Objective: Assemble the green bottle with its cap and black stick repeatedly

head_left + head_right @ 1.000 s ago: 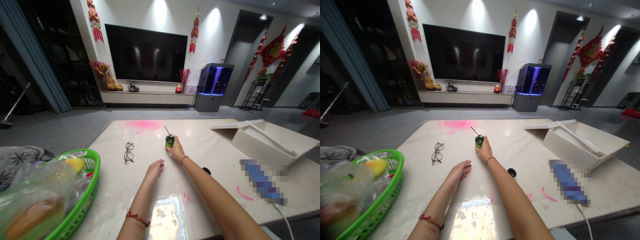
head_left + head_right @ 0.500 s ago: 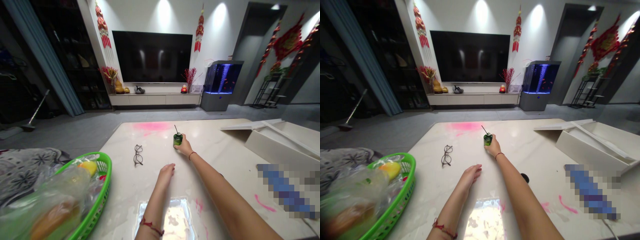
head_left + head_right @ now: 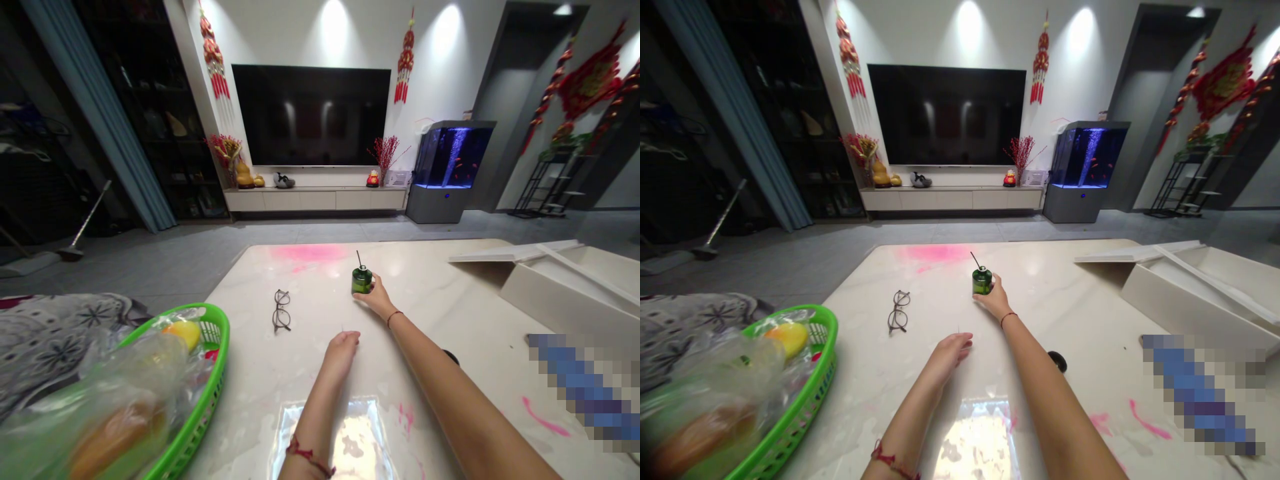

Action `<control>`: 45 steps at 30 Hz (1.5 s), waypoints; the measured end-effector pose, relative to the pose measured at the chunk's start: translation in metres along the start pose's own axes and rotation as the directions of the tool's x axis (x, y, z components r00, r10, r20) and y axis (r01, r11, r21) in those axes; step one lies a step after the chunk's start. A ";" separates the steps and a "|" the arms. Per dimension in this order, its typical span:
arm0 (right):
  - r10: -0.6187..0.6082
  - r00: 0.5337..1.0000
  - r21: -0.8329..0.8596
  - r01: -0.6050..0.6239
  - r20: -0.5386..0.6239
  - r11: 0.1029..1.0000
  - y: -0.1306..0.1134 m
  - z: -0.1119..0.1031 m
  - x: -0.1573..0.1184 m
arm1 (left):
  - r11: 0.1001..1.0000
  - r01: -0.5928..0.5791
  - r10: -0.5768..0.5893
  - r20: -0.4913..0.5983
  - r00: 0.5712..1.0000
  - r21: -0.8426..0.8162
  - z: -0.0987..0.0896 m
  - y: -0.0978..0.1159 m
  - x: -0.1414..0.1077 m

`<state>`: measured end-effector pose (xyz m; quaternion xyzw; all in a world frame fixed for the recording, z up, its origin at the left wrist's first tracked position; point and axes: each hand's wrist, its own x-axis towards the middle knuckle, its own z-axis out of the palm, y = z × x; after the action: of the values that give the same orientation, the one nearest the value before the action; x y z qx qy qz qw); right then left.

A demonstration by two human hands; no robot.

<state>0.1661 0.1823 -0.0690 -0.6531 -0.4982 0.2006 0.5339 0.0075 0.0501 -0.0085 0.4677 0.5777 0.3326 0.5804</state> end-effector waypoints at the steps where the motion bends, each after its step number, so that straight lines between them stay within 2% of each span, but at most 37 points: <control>1: 0.008 1.000 0.000 -0.008 -0.012 1.000 -0.002 0.003 -0.002 | 1.000 0.004 -0.004 0.003 1.000 -0.006 0.000 0.000 0.000; 5: 0.033 0.989 -0.075 -0.044 -0.146 0.996 -0.014 0.013 -0.010 | 0.999 0.001 0.000 0.015 1.000 -0.035 0.000 -0.001 0.001; 9: -0.016 0.970 -0.214 -0.038 -0.244 0.976 -0.021 0.020 -0.016 | 1.000 -0.009 0.010 0.008 1.000 -0.013 0.000 -0.004 0.004; 13: -0.023 0.972 -0.278 -0.043 -0.232 0.960 -0.020 0.018 -0.017 | 0.999 -0.041 0.041 -0.009 0.999 0.021 -0.001 -0.006 0.005; 25: 0.002 0.993 -0.260 -0.032 -0.117 0.965 -0.018 0.014 -0.018 | 0.999 -0.038 0.038 0.012 0.999 0.011 0.000 -0.005 0.005; 33: -0.055 0.981 -0.308 -0.006 -0.188 0.951 -0.021 0.018 -0.019 | 0.999 -0.039 0.039 0.020 0.999 -0.006 -0.001 -0.007 0.007; 37: -0.047 0.973 -0.334 -0.031 -0.226 0.942 -0.023 0.018 -0.020 | 0.998 -0.061 0.061 0.019 0.998 0.020 -0.001 -0.008 0.008; 45: -0.041 0.977 -0.316 -0.029 -0.211 0.948 -0.024 0.016 -0.021 | 0.999 -0.039 0.040 -0.012 0.999 0.029 -0.002 -0.005 0.006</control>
<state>0.1345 0.1706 -0.0586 -0.7466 -0.4653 0.0446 0.4733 0.0056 0.0543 -0.0149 0.4852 0.5766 0.3385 0.5635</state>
